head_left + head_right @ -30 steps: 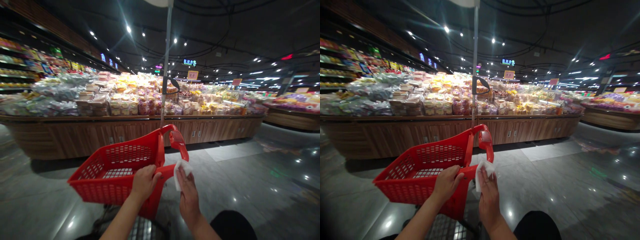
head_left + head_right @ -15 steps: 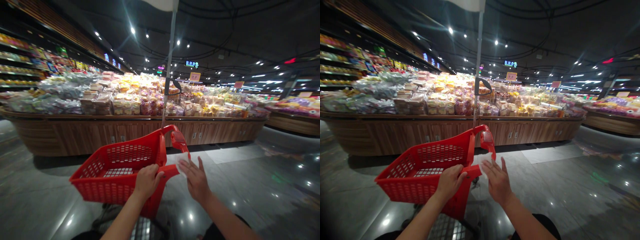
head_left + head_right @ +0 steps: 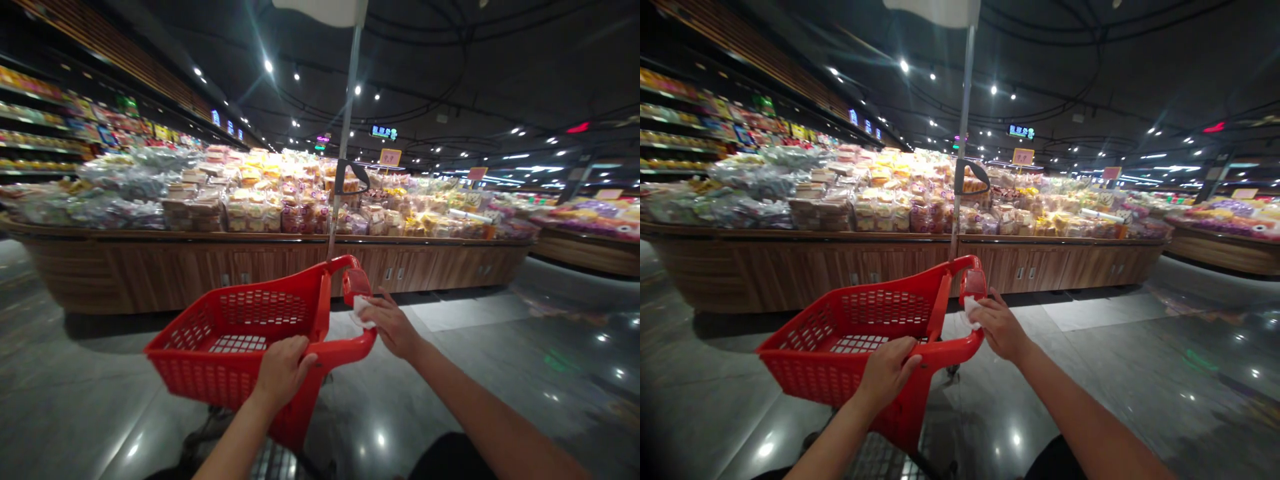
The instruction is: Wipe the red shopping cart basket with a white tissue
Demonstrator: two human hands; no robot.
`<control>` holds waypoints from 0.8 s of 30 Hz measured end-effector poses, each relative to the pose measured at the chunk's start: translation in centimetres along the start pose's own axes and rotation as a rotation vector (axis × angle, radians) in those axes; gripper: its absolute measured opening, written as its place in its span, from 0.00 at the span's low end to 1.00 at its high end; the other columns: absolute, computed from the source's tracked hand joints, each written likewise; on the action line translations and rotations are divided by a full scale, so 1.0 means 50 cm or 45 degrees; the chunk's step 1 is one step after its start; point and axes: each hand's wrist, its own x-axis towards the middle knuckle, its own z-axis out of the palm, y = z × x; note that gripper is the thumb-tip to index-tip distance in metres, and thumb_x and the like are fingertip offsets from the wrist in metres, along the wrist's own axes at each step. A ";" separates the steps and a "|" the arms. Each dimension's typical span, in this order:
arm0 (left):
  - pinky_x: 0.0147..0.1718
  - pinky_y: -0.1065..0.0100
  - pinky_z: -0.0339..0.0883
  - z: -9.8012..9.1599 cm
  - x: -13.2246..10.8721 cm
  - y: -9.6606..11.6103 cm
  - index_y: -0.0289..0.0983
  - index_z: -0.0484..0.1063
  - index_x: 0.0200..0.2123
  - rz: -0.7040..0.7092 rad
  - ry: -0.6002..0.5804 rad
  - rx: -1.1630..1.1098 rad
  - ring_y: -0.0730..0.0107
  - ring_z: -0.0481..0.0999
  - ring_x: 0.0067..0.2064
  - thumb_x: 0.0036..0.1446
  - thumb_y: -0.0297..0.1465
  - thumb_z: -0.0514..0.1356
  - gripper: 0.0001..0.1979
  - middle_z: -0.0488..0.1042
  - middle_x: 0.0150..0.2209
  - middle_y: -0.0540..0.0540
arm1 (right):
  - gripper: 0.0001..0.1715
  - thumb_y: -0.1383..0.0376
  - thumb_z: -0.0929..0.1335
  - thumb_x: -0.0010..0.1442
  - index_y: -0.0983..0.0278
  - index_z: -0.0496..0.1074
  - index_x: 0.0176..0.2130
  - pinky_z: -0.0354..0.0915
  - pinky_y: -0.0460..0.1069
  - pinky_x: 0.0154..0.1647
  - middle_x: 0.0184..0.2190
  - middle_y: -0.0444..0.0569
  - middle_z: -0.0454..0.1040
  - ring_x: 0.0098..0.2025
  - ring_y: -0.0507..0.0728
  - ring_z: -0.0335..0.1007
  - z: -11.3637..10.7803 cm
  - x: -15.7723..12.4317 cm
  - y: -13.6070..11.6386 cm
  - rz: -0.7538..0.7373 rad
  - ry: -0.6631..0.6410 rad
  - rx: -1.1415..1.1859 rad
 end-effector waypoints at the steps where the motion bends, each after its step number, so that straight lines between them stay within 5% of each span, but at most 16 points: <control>1: 0.32 0.67 0.59 -0.001 -0.002 -0.005 0.38 0.65 0.31 0.008 0.010 -0.010 0.65 0.70 0.33 0.62 0.44 0.43 0.19 0.71 0.29 0.48 | 0.15 0.71 0.57 0.60 0.61 0.67 0.43 0.41 0.61 0.64 0.42 0.48 0.75 0.53 0.57 0.63 -0.001 -0.001 0.012 0.024 0.023 -0.008; 5: 0.34 0.67 0.60 -0.003 -0.006 -0.020 0.38 0.67 0.33 0.036 0.057 -0.035 0.65 0.71 0.35 0.62 0.42 0.44 0.18 0.73 0.32 0.47 | 0.15 0.69 0.57 0.61 0.61 0.68 0.42 0.42 0.60 0.64 0.42 0.49 0.75 0.54 0.57 0.63 0.010 -0.006 -0.006 0.102 0.083 0.086; 9: 0.36 0.66 0.62 -0.011 -0.010 -0.031 0.38 0.69 0.35 0.056 0.060 -0.086 0.65 0.71 0.36 0.62 0.42 0.45 0.17 0.74 0.34 0.46 | 0.14 0.70 0.57 0.58 0.60 0.68 0.38 0.39 0.60 0.64 0.37 0.45 0.75 0.47 0.56 0.68 0.015 0.007 -0.041 0.037 -0.044 0.232; 14: 0.39 0.65 0.64 -0.025 -0.014 -0.049 0.38 0.70 0.37 0.073 0.034 -0.146 0.65 0.72 0.38 0.61 0.42 0.46 0.18 0.75 0.36 0.45 | 0.16 0.71 0.58 0.60 0.60 0.70 0.42 0.28 0.62 0.65 0.40 0.46 0.76 0.56 0.56 0.61 0.016 0.040 0.014 0.007 -0.067 0.029; 19: 0.42 0.64 0.65 -0.037 -0.022 -0.073 0.38 0.70 0.38 0.061 0.008 -0.176 0.64 0.73 0.42 0.61 0.42 0.46 0.18 0.75 0.39 0.44 | 0.15 0.70 0.57 0.62 0.61 0.69 0.42 0.39 0.59 0.64 0.42 0.48 0.75 0.56 0.56 0.60 0.048 0.038 0.017 0.025 0.076 0.088; 24: 0.48 0.57 0.64 -0.068 -0.022 -0.002 0.37 0.68 0.47 0.039 0.312 -0.099 0.57 0.70 0.49 0.59 0.45 0.48 0.22 0.73 0.46 0.40 | 0.13 0.68 0.56 0.62 0.61 0.68 0.37 0.44 0.61 0.62 0.36 0.47 0.75 0.47 0.57 0.66 0.067 0.036 -0.032 0.033 0.135 0.203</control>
